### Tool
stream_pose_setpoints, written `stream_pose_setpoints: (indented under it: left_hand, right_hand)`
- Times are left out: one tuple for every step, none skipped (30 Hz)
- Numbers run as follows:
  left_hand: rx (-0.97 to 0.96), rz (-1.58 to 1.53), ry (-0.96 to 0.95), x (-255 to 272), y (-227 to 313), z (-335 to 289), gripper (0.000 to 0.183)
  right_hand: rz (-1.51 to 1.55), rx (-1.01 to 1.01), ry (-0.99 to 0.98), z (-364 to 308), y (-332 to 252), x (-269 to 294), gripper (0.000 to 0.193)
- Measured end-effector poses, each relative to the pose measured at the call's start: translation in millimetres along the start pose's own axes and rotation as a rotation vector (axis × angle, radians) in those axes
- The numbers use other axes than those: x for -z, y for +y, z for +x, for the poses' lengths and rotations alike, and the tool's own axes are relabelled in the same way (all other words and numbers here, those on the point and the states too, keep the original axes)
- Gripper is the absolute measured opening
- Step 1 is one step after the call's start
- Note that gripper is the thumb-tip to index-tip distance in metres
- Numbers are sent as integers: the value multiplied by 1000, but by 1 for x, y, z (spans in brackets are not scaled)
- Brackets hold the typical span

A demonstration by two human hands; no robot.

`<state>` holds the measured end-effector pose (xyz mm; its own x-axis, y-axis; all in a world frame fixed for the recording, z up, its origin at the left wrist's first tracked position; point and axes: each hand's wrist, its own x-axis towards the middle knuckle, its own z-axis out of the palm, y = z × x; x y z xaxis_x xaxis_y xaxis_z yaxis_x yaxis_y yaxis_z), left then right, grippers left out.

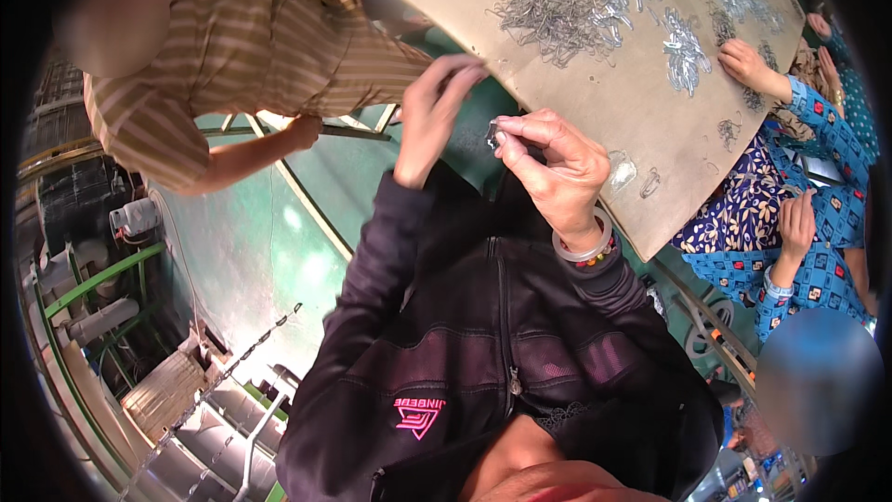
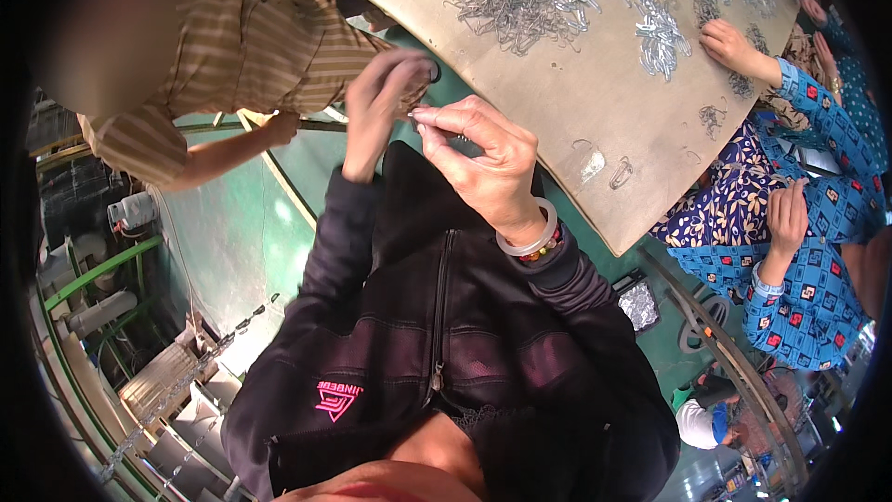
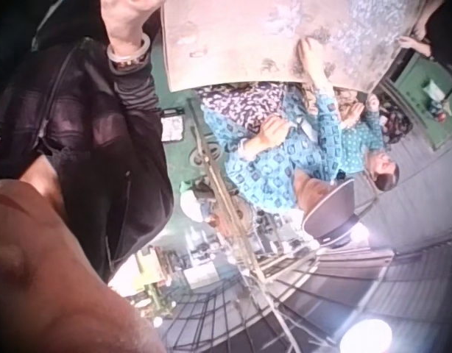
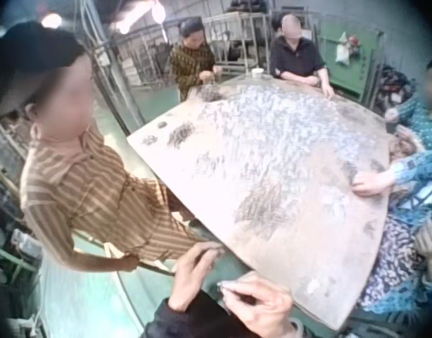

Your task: The person sorts through a pile of small metal hooks and wires on a table, picking them up one by one and hanging them onto a vertical metal chain.

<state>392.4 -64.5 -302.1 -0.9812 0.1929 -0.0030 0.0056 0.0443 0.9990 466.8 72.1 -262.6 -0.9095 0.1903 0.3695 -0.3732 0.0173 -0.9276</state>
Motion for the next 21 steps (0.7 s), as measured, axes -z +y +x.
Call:
stream_pose_setpoints:
  left_hand:
    - [-81,183,-37,-6,-13,19,16]
    - [-163,367,-57,-17,-16,38,17]
    - [-354,487,-66,-24,-30,56,20]
    - [-447,584,-101,-32,-37,73,16]
    - [-493,790,-153,-37,-46,86,16]
    - [-528,988,-217,-43,-56,97,17]
    - [-474,1092,-239,-45,-72,103,18]
    - [-633,1124,-149,-47,-96,114,18]
    - [-649,1182,-192,-57,-80,110,10]
    - [-582,1201,-359,-64,-61,112,15]
    - [-644,1243,-392,-63,-59,114,15]
    - [-703,1285,-427,-62,-62,117,15]
    - [-628,1361,-322,-62,-84,125,15]
    - [-611,1392,-351,-67,-76,126,17]
    - [-665,1389,-363,-75,-48,116,18]
    - [-640,1348,-270,-70,-41,119,18]
    - [-631,1291,-202,-73,-28,118,18]
    - [-613,1277,-266,-72,-13,120,19]
    - [-605,1298,-244,-63,-17,123,19]
    - [-669,1299,-269,-57,-29,131,19]
    - [-744,1293,-304,-53,-38,138,19]
  right_hand:
    - [8,-10,-7,0,-2,0,21]
    - [25,-34,1,1,-2,1,21]
    - [40,-60,7,0,-3,2,20]
    - [-5,-70,-16,4,-2,5,19]
    - [-54,-94,-37,5,-2,6,17]
    - [-29,-105,-34,6,-2,6,15]
    - [0,-118,-43,6,0,4,14]
    - [134,-174,-30,6,-7,-2,13]
    - [93,-200,0,10,-4,2,12]
    - [86,-126,-8,14,-6,4,13]
    - [124,-61,1,15,-8,1,17]
    - [89,-5,1,15,-12,-3,18]
    - [67,72,-12,14,-19,-14,18]
    - [40,73,5,16,-15,-10,18]
    - [6,80,43,23,-13,-1,18]
    - [59,91,26,23,-16,-4,19]
    - [65,105,23,25,-17,-2,19]
    - [49,98,25,28,-19,1,19]
    - [49,86,9,26,-22,-2,19]
    - [45,83,-13,26,-25,-7,20]
    - [54,94,-22,26,-26,-10,20]
